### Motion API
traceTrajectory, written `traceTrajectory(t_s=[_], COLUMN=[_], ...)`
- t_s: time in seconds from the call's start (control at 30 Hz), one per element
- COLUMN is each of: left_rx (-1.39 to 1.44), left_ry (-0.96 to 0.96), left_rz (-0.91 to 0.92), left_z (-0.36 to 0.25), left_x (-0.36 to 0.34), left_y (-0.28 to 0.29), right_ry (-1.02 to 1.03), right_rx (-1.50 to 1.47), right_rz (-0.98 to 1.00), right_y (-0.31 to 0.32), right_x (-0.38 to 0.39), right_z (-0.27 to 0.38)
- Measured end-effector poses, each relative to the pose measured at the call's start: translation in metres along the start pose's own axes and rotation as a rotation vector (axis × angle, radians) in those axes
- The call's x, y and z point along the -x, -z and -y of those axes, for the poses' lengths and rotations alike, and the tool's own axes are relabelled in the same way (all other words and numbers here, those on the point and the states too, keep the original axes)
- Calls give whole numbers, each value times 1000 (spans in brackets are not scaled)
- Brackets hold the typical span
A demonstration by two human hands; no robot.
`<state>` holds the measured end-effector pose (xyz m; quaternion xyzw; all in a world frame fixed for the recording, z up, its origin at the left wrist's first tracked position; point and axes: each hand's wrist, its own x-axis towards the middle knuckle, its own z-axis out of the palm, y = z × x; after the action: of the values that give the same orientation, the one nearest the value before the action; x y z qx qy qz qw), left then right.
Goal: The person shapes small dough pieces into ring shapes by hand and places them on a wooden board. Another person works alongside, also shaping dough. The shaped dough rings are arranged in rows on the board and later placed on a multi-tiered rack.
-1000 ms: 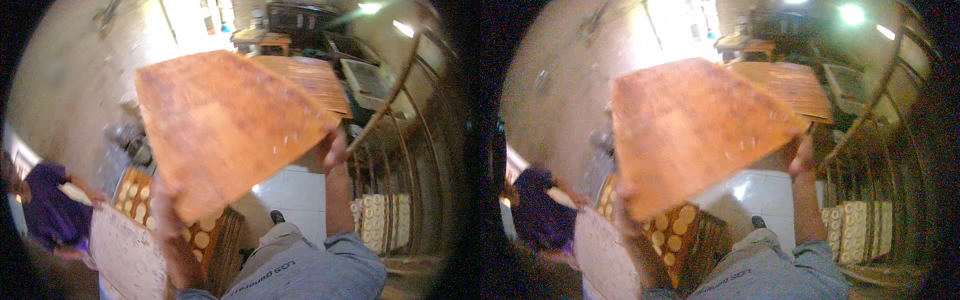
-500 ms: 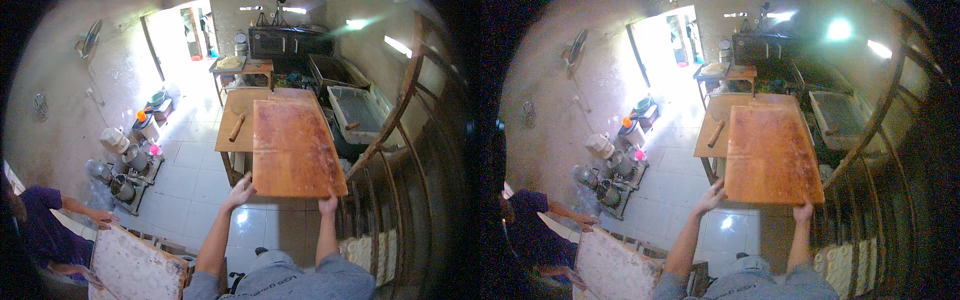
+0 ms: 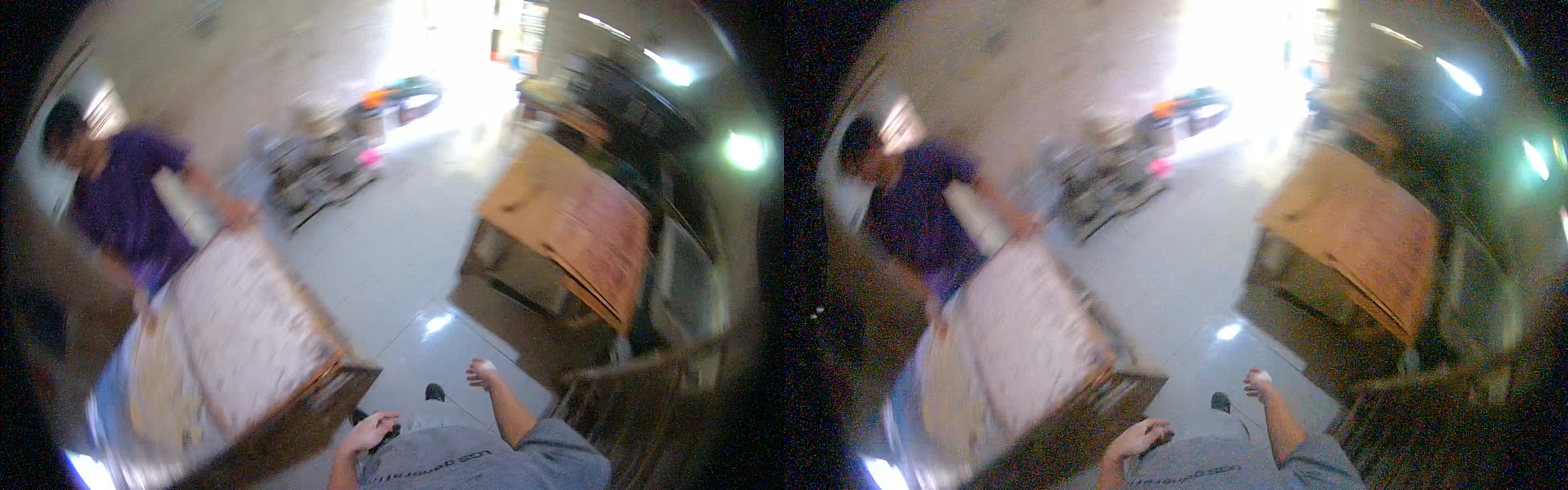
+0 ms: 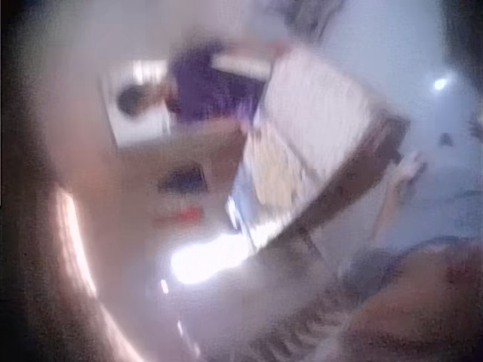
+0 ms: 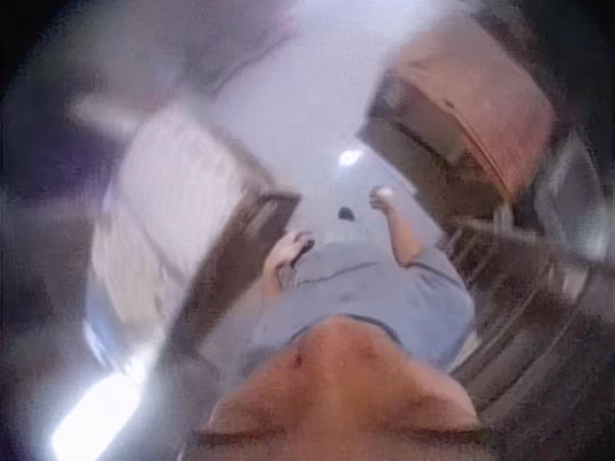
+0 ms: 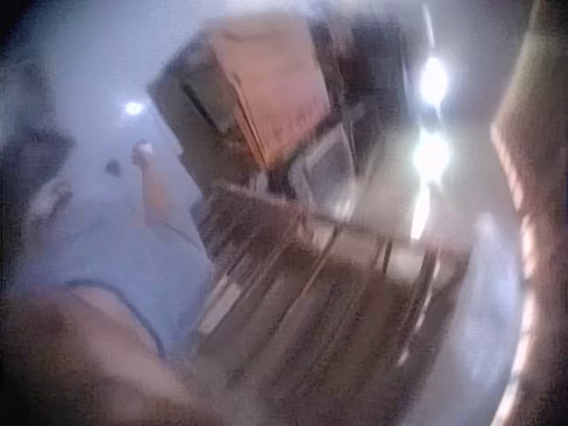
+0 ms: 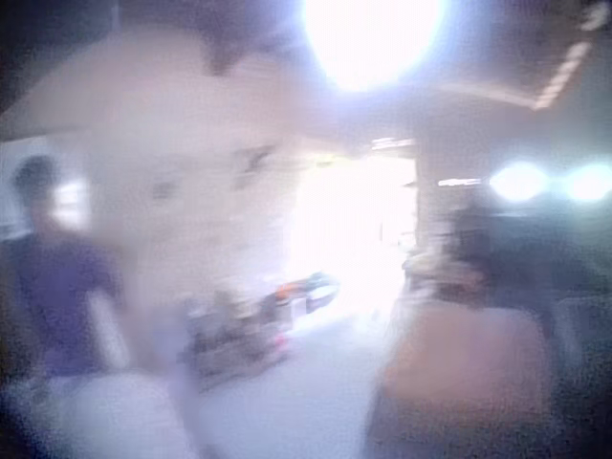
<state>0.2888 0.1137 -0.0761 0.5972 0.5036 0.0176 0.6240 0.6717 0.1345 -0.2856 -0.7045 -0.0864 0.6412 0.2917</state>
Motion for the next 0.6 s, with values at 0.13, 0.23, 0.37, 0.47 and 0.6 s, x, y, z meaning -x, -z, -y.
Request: traceTrajectory(t_s=[0.13,0.23,0.37,0.47,0.6], left_rx=[289,341,601,454,-43], left_ry=[-110,-107,-288,-93,137], left_rz=[-75,-254,-699,-1090,-1568], left_z=[48,14,126,209,291], left_x=[72,169,255,307,332], left_y=[18,86,103,161,229], right_ry=[320,600,284,372,763], right_rx=[663,1406,1513,1540,1442], right_rz=[508,637,1094,1305,1011], right_y=[-115,-216,-333,-439,-624], right_x=[51,149,259,299,324], right_z=[3,57,99,96,47])
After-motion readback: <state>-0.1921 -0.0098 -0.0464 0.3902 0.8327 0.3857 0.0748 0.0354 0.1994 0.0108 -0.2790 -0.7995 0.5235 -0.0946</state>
